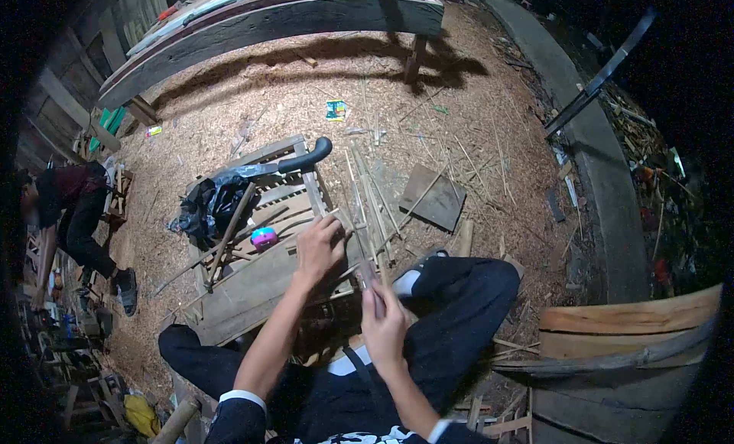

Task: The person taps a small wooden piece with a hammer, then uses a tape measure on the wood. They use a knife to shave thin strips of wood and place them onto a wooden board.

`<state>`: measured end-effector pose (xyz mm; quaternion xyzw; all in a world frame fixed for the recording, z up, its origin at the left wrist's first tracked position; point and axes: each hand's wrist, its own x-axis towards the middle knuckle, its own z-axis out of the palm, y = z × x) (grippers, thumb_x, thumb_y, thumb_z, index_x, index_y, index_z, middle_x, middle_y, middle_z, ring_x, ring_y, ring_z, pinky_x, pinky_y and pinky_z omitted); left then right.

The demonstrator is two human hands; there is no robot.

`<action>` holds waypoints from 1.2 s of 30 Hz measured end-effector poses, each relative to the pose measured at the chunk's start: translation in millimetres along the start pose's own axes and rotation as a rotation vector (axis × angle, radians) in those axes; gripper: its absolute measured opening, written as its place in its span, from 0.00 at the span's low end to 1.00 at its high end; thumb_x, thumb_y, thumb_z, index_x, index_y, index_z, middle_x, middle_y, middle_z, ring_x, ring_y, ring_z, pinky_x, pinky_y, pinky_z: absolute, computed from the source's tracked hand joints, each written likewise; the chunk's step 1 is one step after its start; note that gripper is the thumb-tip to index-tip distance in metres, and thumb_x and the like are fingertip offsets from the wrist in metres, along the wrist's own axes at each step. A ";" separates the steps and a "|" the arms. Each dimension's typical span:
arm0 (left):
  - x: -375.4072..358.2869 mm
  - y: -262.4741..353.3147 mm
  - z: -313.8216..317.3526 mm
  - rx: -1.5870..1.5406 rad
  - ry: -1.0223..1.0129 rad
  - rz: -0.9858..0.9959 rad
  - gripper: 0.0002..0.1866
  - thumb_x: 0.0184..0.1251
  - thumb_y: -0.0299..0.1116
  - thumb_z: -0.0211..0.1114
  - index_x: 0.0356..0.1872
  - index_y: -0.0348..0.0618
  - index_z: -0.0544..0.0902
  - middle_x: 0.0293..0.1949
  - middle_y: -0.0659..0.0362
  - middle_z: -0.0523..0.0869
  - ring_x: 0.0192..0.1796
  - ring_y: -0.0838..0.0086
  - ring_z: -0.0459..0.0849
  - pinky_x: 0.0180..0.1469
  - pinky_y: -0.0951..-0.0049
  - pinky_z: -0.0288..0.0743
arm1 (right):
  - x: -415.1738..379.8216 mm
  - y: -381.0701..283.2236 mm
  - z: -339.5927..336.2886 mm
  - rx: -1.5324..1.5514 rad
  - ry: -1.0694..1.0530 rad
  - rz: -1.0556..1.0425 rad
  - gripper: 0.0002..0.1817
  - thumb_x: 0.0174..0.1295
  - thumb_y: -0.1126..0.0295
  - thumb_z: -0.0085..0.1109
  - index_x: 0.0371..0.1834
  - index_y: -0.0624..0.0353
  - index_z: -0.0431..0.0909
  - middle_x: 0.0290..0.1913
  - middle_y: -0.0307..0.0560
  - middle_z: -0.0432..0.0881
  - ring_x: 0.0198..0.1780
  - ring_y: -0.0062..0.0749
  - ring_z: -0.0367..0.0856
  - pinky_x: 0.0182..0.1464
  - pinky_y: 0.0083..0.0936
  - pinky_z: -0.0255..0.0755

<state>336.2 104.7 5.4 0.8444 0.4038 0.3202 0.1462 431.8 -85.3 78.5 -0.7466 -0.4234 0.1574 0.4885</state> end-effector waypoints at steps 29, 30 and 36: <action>-2.3 -2.0 6.7 -0.009 0.043 0.052 0.10 0.64 0.36 0.74 0.34 0.43 0.84 0.39 0.55 0.83 0.43 0.56 0.84 0.42 0.56 0.78 | 9.3 3.0 11.4 0.141 0.015 0.128 0.13 0.77 0.69 0.64 0.53 0.71 0.85 0.41 0.50 0.90 0.42 0.24 0.84 0.47 0.27 0.79; -3.4 -2.0 5.9 0.004 0.018 0.048 0.10 0.65 0.37 0.74 0.34 0.43 0.83 0.39 0.55 0.83 0.43 0.56 0.83 0.42 0.56 0.78 | 7.3 1.7 9.1 0.133 0.012 0.114 0.13 0.76 0.69 0.64 0.53 0.71 0.85 0.40 0.50 0.90 0.41 0.23 0.84 0.46 0.26 0.78; -5.4 3.2 5.4 -0.031 0.018 0.029 0.10 0.65 0.36 0.74 0.35 0.42 0.84 0.39 0.55 0.83 0.42 0.56 0.83 0.43 0.56 0.78 | 15.1 -1.6 9.4 0.085 -0.031 0.168 0.12 0.76 0.70 0.64 0.52 0.70 0.85 0.39 0.49 0.90 0.41 0.23 0.84 0.46 0.25 0.79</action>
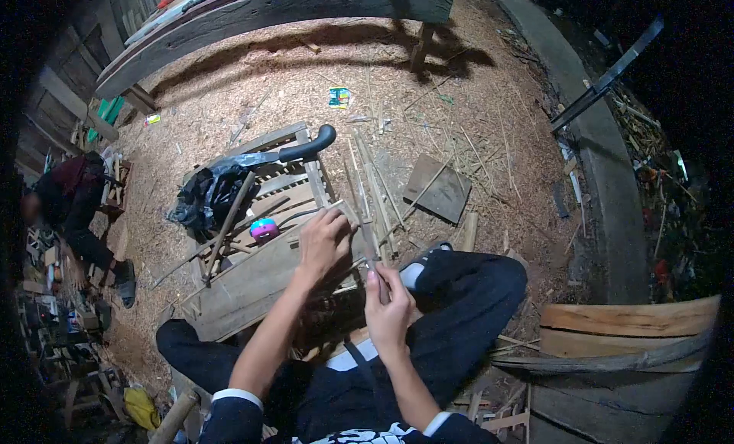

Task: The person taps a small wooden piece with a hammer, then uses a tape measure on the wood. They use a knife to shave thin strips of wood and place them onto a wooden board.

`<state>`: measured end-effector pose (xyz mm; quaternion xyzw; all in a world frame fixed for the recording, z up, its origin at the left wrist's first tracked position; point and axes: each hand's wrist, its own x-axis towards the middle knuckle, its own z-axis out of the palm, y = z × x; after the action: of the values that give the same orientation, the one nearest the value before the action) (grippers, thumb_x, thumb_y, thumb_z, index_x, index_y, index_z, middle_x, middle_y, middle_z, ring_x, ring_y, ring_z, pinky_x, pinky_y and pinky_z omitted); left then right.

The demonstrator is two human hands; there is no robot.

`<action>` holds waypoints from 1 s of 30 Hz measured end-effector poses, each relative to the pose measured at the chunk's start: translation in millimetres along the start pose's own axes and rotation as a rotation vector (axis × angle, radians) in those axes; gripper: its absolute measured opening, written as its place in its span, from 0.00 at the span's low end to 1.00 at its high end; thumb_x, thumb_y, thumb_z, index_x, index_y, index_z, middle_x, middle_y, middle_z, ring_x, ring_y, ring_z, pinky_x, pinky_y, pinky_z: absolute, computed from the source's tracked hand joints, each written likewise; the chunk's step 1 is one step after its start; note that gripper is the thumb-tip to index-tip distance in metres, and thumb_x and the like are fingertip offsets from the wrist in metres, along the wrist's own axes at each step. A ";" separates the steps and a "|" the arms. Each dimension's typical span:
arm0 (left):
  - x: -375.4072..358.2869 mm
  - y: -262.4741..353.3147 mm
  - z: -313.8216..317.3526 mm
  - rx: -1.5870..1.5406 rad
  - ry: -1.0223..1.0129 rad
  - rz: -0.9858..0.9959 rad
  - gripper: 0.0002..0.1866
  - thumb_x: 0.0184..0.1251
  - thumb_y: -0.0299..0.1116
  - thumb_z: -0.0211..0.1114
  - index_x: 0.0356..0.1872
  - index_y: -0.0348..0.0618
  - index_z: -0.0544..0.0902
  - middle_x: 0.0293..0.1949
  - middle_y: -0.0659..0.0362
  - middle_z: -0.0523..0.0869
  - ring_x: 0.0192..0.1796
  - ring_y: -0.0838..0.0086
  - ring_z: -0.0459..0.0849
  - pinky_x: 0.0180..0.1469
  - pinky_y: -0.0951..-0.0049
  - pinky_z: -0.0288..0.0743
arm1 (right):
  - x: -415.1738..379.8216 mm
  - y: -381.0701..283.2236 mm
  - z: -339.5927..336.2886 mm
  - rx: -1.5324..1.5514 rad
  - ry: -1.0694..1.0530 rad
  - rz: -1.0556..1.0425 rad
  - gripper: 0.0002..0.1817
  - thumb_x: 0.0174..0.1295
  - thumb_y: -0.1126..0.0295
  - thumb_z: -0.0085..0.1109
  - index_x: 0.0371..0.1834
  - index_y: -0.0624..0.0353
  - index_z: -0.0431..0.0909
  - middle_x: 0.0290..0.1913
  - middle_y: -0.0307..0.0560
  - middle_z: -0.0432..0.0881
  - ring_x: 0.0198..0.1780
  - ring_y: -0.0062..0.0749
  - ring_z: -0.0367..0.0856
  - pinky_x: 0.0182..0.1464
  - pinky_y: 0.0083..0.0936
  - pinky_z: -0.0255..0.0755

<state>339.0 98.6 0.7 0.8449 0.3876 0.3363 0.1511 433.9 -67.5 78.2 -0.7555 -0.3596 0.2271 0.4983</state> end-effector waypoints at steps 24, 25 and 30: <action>-2.5 -3.0 0.9 0.014 -0.050 0.016 0.14 0.54 0.33 0.74 0.42 0.44 0.85 0.45 0.56 0.84 0.48 0.56 0.83 0.46 0.54 0.80 | 22.6 0.2 18.0 0.073 0.054 -0.025 0.14 0.77 0.70 0.63 0.55 0.72 0.84 0.45 0.53 0.91 0.48 0.31 0.90 0.49 0.30 0.82; -2.6 -5.1 0.7 0.046 -0.039 0.007 0.11 0.59 0.36 0.74 0.40 0.46 0.85 0.44 0.57 0.82 0.48 0.59 0.83 0.45 0.56 0.78 | 25.1 -3.5 20.9 0.071 0.044 -0.052 0.14 0.77 0.70 0.64 0.54 0.73 0.84 0.45 0.54 0.91 0.49 0.30 0.89 0.50 0.29 0.82; -1.0 -4.1 0.9 0.037 -0.040 0.038 0.10 0.60 0.35 0.74 0.40 0.46 0.85 0.44 0.57 0.82 0.48 0.59 0.83 0.45 0.56 0.78 | 20.2 9.2 19.4 0.028 0.048 -0.025 0.14 0.76 0.70 0.64 0.54 0.71 0.85 0.46 0.55 0.91 0.49 0.31 0.89 0.53 0.31 0.81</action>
<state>336.9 100.6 -2.6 0.8613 0.3744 0.3152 0.1366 436.0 -42.9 62.3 -0.7492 -0.3536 0.2078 0.5201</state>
